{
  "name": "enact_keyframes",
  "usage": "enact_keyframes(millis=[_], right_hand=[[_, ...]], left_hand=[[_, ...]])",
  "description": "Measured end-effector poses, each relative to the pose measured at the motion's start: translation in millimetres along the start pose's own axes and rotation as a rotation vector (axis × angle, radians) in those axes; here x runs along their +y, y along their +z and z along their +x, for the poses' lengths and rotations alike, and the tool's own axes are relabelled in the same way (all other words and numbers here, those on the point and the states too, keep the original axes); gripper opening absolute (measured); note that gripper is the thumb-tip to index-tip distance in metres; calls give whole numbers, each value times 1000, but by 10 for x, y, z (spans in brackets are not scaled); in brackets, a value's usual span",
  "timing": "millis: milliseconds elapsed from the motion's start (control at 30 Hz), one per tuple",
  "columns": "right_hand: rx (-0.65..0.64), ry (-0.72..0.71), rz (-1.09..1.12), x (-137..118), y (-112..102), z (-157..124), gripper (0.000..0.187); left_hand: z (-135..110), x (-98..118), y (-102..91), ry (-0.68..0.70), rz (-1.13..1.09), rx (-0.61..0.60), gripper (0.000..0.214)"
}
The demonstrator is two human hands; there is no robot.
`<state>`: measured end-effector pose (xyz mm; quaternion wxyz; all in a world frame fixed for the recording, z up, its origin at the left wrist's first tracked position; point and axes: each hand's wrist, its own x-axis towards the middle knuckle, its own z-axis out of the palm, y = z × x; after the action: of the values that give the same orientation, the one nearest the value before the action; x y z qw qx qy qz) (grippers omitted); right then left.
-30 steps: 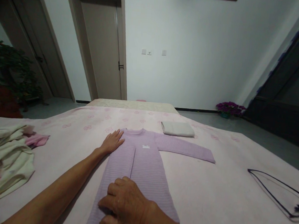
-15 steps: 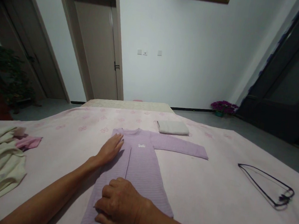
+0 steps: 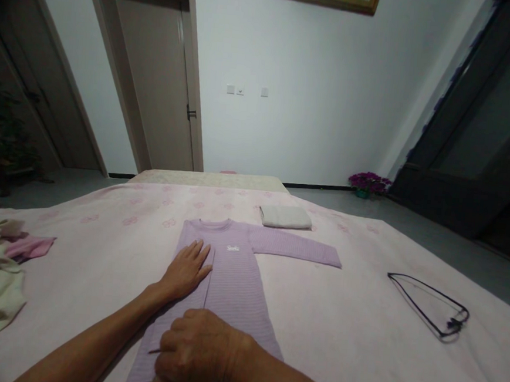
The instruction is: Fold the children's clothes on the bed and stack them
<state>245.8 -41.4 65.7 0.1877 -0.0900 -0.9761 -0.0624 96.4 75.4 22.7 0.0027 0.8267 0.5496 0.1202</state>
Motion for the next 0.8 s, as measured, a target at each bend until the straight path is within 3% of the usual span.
enact_keyframes(millis=[100, 133, 267, 400, 533, 633, 800], right_hand=[[101, 264, -35, 389, -166, -172, 19], [157, 418, -37, 561, -222, -278, 15], [309, 1068, -102, 1280, -405, -966, 30], [198, 1553, -315, 1773, -601, -1805, 43], [52, 1921, -393, 1990, -831, -2374, 51], [-35, 2096, -270, 2056, -941, -2542, 51], [-70, 2149, -192, 2045, -1068, -2513, 40]], left_hand=[[-11, 18, -14, 6, 50, -5, 63], [-17, 23, -18, 12, 63, -1, 63], [-38, 42, -45, 26, 89, 7, 63], [-48, 69, -84, 23, 87, -4, 63], [-52, 92, -109, 18, 70, -8, 63], [-50, 92, -103, 13, 66, -2, 63], [-40, 70, -69, 22, 43, 19, 62]])
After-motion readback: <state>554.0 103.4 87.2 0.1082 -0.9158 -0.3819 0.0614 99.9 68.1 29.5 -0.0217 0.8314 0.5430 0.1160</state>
